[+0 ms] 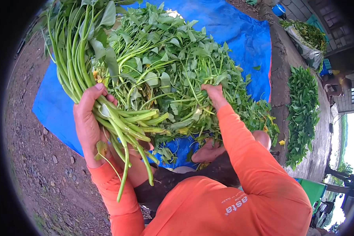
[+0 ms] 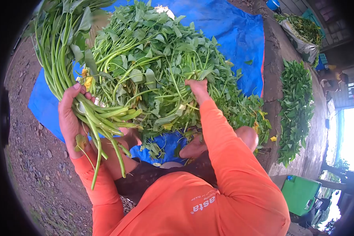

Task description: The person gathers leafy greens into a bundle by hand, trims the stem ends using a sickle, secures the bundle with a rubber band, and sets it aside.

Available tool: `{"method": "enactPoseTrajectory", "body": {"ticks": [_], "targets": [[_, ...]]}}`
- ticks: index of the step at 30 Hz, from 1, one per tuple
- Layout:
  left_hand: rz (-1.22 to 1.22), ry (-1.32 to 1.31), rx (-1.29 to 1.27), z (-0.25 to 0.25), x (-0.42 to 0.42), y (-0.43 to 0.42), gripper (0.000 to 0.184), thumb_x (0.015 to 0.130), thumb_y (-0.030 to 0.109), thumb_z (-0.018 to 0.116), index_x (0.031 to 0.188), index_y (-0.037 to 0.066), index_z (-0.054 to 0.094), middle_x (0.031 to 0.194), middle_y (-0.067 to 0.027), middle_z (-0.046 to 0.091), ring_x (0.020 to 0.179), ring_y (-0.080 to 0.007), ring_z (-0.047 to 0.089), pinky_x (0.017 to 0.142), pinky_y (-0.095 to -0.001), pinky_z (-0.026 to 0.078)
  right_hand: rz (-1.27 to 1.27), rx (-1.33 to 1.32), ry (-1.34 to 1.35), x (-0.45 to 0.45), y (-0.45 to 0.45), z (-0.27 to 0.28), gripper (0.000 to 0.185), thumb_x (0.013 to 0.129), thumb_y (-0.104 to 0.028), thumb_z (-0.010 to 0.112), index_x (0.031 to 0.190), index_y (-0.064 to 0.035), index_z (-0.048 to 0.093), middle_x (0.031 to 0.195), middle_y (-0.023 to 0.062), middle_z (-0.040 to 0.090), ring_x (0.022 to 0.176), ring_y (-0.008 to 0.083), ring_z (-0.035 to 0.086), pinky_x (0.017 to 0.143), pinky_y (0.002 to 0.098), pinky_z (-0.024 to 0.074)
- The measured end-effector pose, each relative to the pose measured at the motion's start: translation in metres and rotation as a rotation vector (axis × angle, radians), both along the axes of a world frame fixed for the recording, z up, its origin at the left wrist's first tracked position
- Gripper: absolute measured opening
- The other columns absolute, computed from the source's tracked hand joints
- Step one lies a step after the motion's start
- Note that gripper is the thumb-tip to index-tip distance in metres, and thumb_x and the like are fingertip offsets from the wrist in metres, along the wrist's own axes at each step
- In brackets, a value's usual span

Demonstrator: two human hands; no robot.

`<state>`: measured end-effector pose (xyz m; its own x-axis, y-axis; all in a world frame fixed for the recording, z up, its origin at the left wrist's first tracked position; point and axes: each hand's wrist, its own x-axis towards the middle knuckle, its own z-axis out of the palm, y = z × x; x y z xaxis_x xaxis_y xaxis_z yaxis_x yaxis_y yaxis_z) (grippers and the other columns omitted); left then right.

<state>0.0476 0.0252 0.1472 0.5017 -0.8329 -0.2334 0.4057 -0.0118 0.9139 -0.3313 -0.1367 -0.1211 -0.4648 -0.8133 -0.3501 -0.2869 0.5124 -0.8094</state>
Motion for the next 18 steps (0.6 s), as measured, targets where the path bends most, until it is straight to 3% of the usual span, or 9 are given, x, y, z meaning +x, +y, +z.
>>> {"method": "enactPoseTrajectory", "body": {"ticks": [2, 3, 4, 6, 10, 14, 16, 18], "targets": [[-0.022, 0.000, -0.016, 0.003, -0.002, 0.001, 0.024, 0.096, 0.023, 0.076, 0.101, 0.001, 0.068, 0.081, -0.0072, 0.068, 0.069, -0.0182, 0.069, 0.060, -0.0311, 0.057, 0.169, 0.033, -0.193, -0.060, -0.010, -0.002, 0.056, 0.076, -0.023, 0.087, 0.123, 0.0041, 0.073, 0.110, 0.0148, 0.078, 0.098, 0.0254, 0.073, 0.093, 0.0381, 0.0587], [-0.019, 0.011, -0.017, -0.001, -0.002, -0.002, 0.024, 0.096, 0.023, 0.076, 0.100, 0.001, 0.068, 0.081, -0.0067, 0.068, 0.068, -0.0179, 0.069, 0.059, -0.0306, 0.056, 0.196, 0.072, -0.321, -0.084, -0.011, 0.004, 0.025, 0.083, -0.023, 0.080, 0.099, -0.0027, 0.080, 0.089, 0.0081, 0.077, 0.081, 0.0208, 0.071, 0.078, 0.0386, 0.0607], [-0.025, 0.014, -0.024, -0.001, -0.003, -0.002, 0.024, 0.096, 0.023, 0.076, 0.099, 0.001, 0.068, 0.081, -0.0067, 0.068, 0.068, -0.0177, 0.069, 0.059, -0.0306, 0.056, 0.201, 0.139, -0.410, -0.096, -0.004, 0.040, 0.022, 0.085, -0.022, 0.077, 0.099, -0.0054, 0.077, 0.087, 0.0077, 0.076, 0.073, 0.0219, 0.070, 0.067, 0.0415, 0.0618], [-0.038, 0.022, -0.042, 0.000, -0.007, -0.004, 0.023, 0.095, 0.023, 0.077, 0.098, 0.002, 0.068, 0.080, -0.0068, 0.068, 0.068, -0.0175, 0.069, 0.059, -0.0306, 0.057, 0.231, 0.201, -0.548, -0.129, 0.002, 0.084, 0.020, 0.084, -0.022, 0.078, 0.096, -0.0066, 0.080, 0.093, 0.0075, 0.077, 0.076, 0.0209, 0.070, 0.070, 0.0386, 0.0610], [-0.091, 0.037, -0.050, 0.006, -0.017, -0.004, 0.022, 0.094, 0.022, 0.077, 0.098, 0.002, 0.069, 0.080, -0.0064, 0.068, 0.067, -0.0169, 0.069, 0.061, -0.0300, 0.057, 0.163, 0.081, -0.707, -0.156, 0.027, 0.175, 0.018, 0.087, -0.023, 0.079, 0.097, -0.0096, 0.075, 0.085, 0.0063, 0.074, 0.069, 0.0234, 0.071, 0.066, 0.0426, 0.0643], [-0.111, 0.046, -0.061, 0.006, -0.026, -0.007, 0.020, 0.093, 0.019, 0.078, 0.098, 0.002, 0.069, 0.080, -0.0056, 0.067, 0.068, -0.0160, 0.069, 0.061, -0.0298, 0.057, 0.099, -0.067, -0.744, -0.155, 0.058, 0.287, 0.021, 0.087, -0.024, 0.079, 0.099, -0.0076, 0.074, 0.085, 0.0102, 0.078, 0.066, 0.0263, 0.074, 0.066, 0.0422, 0.0662], [-0.110, 0.061, -0.074, 0.006, -0.030, -0.010, 0.019, 0.093, 0.018, 0.078, 0.098, 0.002, 0.068, 0.080, -0.0053, 0.067, 0.068, -0.0156, 0.069, 0.061, -0.0299, 0.058, 0.085, -0.096, -0.798, -0.137, 0.078, 0.342, 0.019, 0.087, -0.025, 0.079, 0.096, -0.0087, 0.075, 0.086, 0.0077, 0.078, 0.069, 0.0246, 0.074, 0.069, 0.0431, 0.0658], [-0.130, 0.073, -0.071, 0.006, -0.030, -0.008, 0.018, 0.093, 0.017, 0.078, 0.097, 0.002, 0.068, 0.080, -0.0051, 0.067, 0.068, -0.0152, 0.069, 0.061, -0.0300, 0.058, 0.074, -0.214, -0.736, -0.160, 0.066, 0.356, 0.018, 0.087, -0.025, 0.079, 0.094, -0.0091, 0.075, 0.087, 0.0066, 0.078, 0.073, 0.0241, 0.075, 0.072, 0.0420, 0.0655]]}}
